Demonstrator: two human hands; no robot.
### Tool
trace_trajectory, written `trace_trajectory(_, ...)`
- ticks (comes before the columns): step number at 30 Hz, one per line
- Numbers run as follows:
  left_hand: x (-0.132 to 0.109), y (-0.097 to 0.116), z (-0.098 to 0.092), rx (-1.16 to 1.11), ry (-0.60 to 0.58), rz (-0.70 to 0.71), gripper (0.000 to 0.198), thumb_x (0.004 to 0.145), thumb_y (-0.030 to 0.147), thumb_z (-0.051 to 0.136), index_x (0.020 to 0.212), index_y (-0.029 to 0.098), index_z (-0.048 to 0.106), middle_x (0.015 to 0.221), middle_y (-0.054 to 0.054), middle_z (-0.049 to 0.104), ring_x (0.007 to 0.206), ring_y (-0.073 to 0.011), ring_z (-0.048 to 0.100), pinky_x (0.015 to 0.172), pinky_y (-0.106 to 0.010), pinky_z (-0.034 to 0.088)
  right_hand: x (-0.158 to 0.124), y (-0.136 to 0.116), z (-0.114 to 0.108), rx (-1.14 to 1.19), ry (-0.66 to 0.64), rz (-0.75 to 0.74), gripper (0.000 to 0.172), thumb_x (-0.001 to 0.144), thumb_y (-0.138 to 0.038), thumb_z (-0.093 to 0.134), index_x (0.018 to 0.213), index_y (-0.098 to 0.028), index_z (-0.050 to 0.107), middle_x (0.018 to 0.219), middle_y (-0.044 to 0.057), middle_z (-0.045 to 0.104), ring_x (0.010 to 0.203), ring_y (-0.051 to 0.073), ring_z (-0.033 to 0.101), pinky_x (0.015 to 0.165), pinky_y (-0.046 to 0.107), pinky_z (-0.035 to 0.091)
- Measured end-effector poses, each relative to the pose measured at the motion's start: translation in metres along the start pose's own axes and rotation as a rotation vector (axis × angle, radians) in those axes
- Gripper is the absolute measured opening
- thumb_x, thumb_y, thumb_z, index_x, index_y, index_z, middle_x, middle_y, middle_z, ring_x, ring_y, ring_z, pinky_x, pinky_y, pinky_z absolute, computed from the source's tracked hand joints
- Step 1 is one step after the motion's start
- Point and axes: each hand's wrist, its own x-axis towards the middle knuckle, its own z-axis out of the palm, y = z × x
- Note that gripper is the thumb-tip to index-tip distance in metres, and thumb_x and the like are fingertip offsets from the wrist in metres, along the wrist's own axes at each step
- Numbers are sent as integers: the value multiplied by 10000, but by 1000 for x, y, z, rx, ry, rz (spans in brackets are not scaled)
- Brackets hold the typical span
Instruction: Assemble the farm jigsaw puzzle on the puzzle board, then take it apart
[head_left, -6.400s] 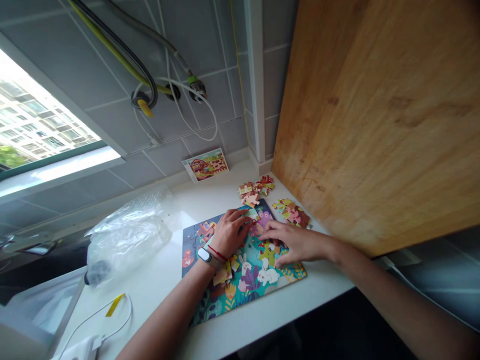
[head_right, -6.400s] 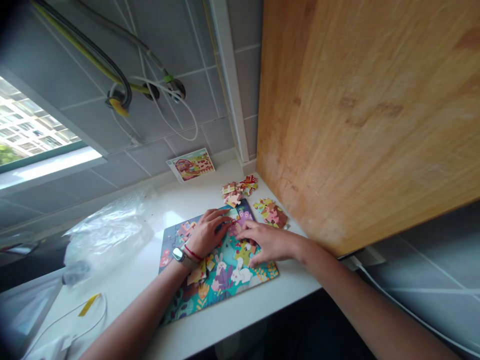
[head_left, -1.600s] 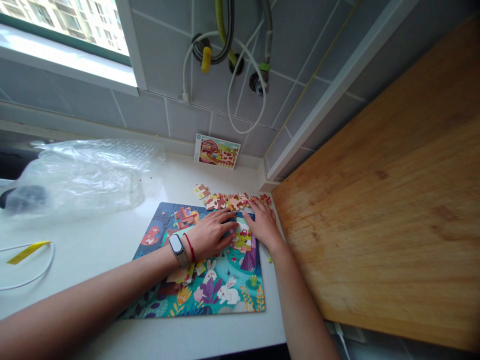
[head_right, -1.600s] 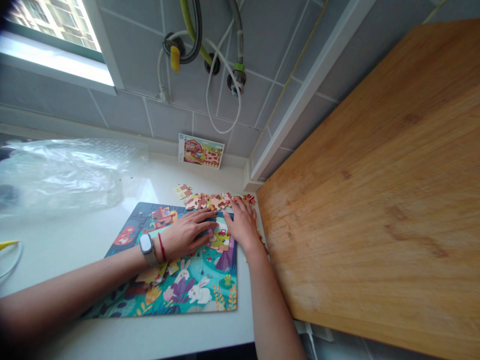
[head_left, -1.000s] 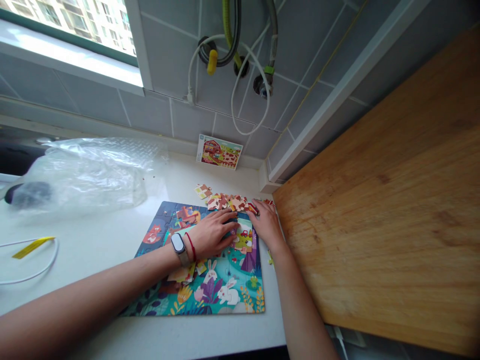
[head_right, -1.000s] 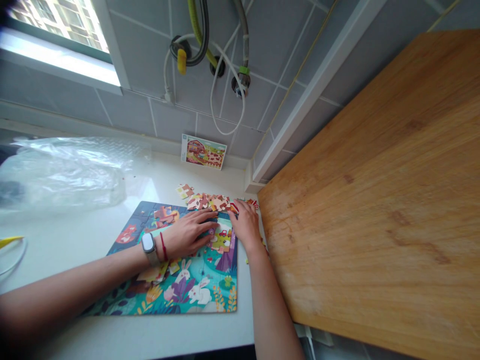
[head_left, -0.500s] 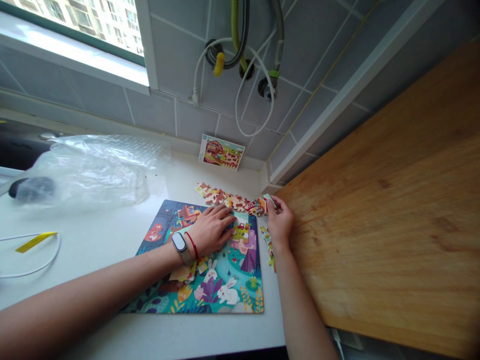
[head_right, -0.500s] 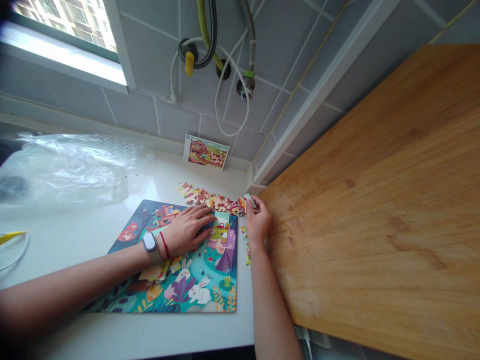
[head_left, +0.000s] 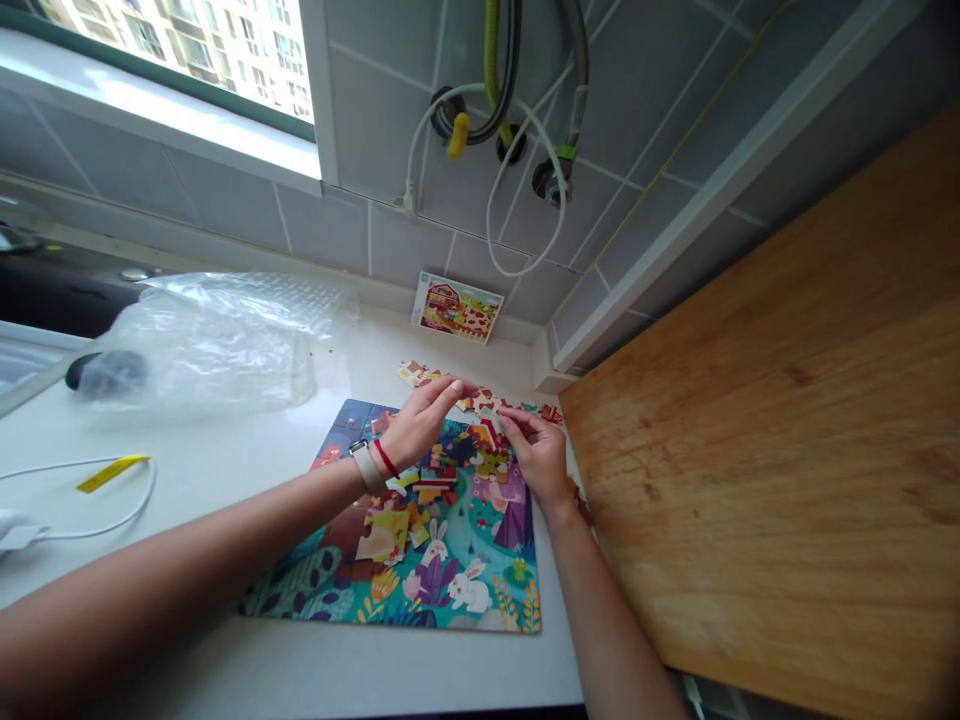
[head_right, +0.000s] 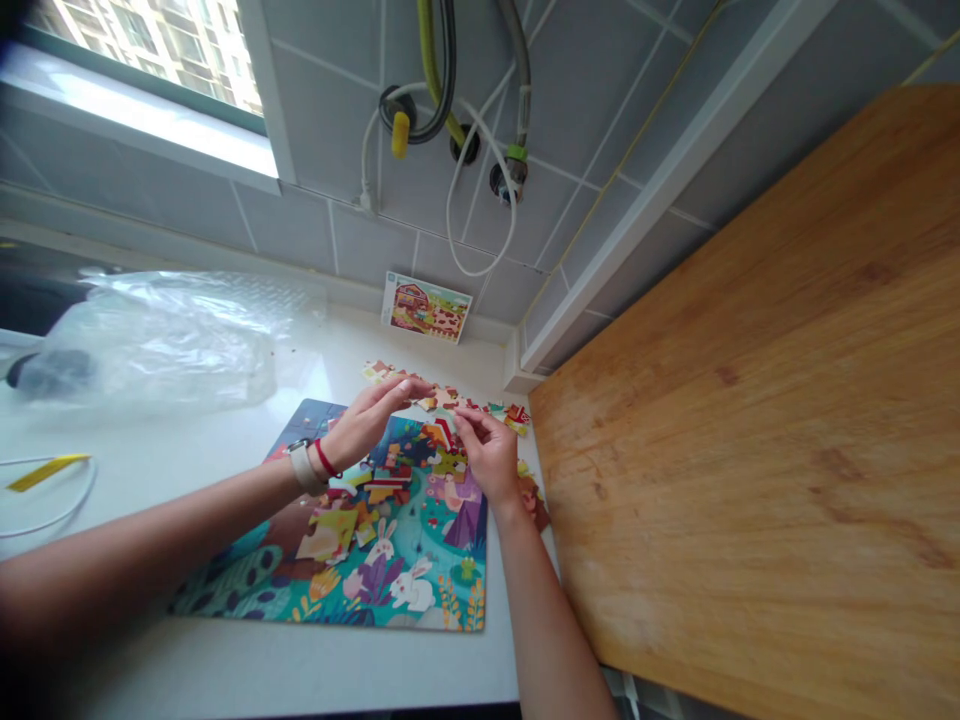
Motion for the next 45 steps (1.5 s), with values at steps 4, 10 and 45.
trace_trajectory(4, 10, 11, -20, 202, -209, 88, 332, 983, 437, 633, 1170, 185, 743, 1149, -92, 793, 987, -209, 748, 849, -329, 612, -6, -4, 7, 73, -99, 21, 305, 824, -471, 826, 1023, -242, 846, 1046, 77, 849, 933, 284, 813, 858, 444, 682)
trace_trajectory(10, 12, 10, -40, 335, -372, 98, 210, 904, 300, 713, 1068, 190, 784, 811, -14, 772, 706, -145, 691, 663, -241, 529, -9, -1, 13, 151, -169, 45, 433, 798, -542, 864, 1083, -219, 818, 1008, 89, 850, 890, 284, 820, 762, 428, 706)
trace_trajectory(45, -59, -22, -99, 480, 75, 323, 119, 1014, 284, 682, 1003, 193, 758, 935, -53, 785, 837, -163, 737, 797, -296, 593, -53, -35, 57, -462, -725, -641, 88, 987, -277, 728, 1039, -207, 741, 1010, 82, 755, 980, 251, 688, 984, 459, 575)
